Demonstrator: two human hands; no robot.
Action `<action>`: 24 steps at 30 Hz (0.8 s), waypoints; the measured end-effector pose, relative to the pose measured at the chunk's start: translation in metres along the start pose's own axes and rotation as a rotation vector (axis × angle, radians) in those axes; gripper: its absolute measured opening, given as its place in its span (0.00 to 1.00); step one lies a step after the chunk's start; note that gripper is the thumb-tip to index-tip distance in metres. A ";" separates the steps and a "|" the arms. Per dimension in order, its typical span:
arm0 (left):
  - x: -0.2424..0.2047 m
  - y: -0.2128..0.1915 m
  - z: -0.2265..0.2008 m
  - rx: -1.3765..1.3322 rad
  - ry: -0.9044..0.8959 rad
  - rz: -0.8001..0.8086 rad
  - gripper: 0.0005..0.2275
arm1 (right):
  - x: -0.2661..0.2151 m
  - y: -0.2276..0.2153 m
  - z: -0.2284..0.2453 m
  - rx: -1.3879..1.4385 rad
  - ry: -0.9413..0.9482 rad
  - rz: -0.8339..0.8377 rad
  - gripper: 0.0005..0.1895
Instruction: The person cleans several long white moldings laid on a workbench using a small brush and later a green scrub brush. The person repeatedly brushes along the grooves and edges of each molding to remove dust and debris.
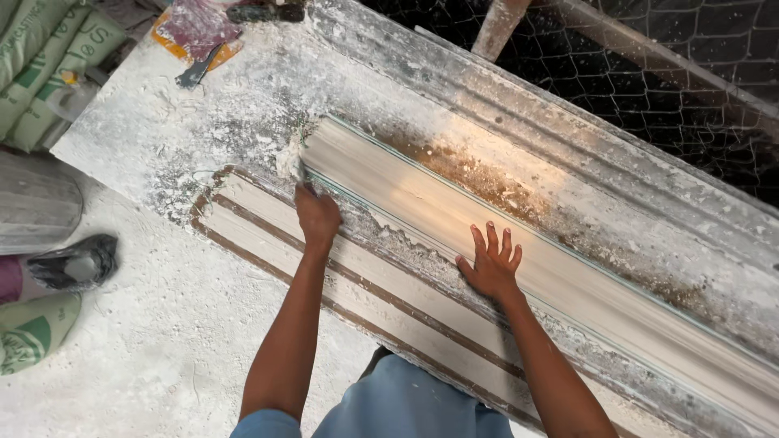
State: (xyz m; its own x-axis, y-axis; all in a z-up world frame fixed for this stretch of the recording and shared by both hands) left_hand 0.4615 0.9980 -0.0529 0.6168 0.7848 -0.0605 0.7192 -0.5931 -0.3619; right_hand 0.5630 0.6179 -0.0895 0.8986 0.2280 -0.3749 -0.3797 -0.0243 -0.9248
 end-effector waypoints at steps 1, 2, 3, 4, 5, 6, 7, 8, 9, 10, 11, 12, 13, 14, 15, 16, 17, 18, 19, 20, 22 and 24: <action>-0.010 -0.002 0.004 -0.145 -0.154 0.038 0.27 | -0.002 0.001 0.000 0.008 -0.008 -0.016 0.46; -0.029 -0.001 0.004 -0.085 0.005 0.050 0.26 | -0.002 0.002 0.000 0.011 -0.015 -0.033 0.46; -0.048 -0.001 0.003 -0.027 0.164 0.063 0.25 | -0.003 0.004 -0.001 0.014 -0.022 -0.051 0.46; -0.060 -0.003 0.001 -0.014 0.216 0.138 0.24 | -0.002 0.004 -0.001 0.012 -0.017 -0.052 0.45; -0.068 -0.005 -0.002 0.000 0.268 0.213 0.23 | -0.003 0.004 -0.001 0.010 -0.011 -0.054 0.45; -0.075 -0.010 -0.006 0.017 0.317 0.283 0.22 | -0.003 0.004 -0.001 0.008 -0.011 -0.054 0.45; -0.077 -0.017 -0.008 0.089 0.306 0.363 0.21 | -0.002 0.003 -0.003 0.002 -0.012 -0.053 0.45; -0.073 -0.027 -0.012 0.165 0.296 0.447 0.21 | -0.002 0.003 -0.002 0.002 -0.010 -0.051 0.45; -0.065 -0.037 -0.015 0.242 0.286 0.531 0.20 | 0.001 0.002 -0.001 0.002 -0.007 -0.050 0.45; -0.053 -0.047 -0.015 0.312 0.267 0.604 0.19 | 0.000 0.004 -0.001 0.022 -0.023 -0.071 0.45; -0.038 -0.057 -0.015 0.382 0.249 0.676 0.18 | 0.001 0.005 -0.001 0.041 -0.038 -0.093 0.45; -0.029 -0.064 -0.011 0.451 0.226 0.768 0.18 | -0.006 0.008 -0.005 0.060 -0.036 -0.105 0.45; -0.019 -0.070 -0.009 0.488 0.292 0.822 0.17 | -0.014 0.012 -0.006 0.065 -0.031 -0.106 0.45; -0.003 -0.072 -0.009 0.515 0.370 0.864 0.15 | -0.012 0.009 -0.007 0.064 -0.031 -0.123 0.44; 0.010 -0.073 -0.008 0.541 0.449 0.904 0.14 | -0.011 0.005 -0.006 0.063 -0.030 -0.140 0.44; 0.028 -0.077 -0.009 0.530 0.591 0.925 0.14 | -0.006 0.001 -0.002 0.057 -0.023 -0.132 0.45; 0.049 -0.080 -0.011 0.516 0.734 0.944 0.13 | -0.003 -0.004 0.000 0.051 -0.016 -0.125 0.45; 0.065 -0.083 -0.009 0.498 0.868 0.970 0.13 | -0.005 -0.004 0.003 0.046 -0.004 -0.106 0.46; 0.085 -0.087 -0.004 0.576 0.795 1.019 0.12 | -0.007 -0.005 0.005 0.032 0.007 -0.131 0.45; 0.102 -0.091 0.000 0.658 0.723 1.070 0.12 | -0.010 -0.005 0.008 0.021 0.022 -0.154 0.45; 0.122 -0.084 0.001 0.705 0.752 1.148 0.12 | -0.013 -0.007 0.013 0.004 0.058 -0.160 0.45; 0.125 -0.069 -0.001 0.616 0.946 1.212 0.12 | -0.014 -0.009 0.018 -0.007 0.103 -0.118 0.44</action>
State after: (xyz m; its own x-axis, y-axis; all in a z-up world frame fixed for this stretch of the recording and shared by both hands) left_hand 0.4894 1.1369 -0.0344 0.8176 -0.5678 -0.0962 -0.3778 -0.4027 -0.8337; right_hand 0.5499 0.6321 -0.0743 0.9548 0.1289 -0.2679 -0.2689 -0.0100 -0.9631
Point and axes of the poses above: each hand's wrist, its own x-axis towards the middle knuckle, its own y-axis out of the palm, z = x × y, the point moved 2 cm from there along x, towards the middle knuckle, and after that the axes turned 13 degrees about y, right-handed, at the moved point
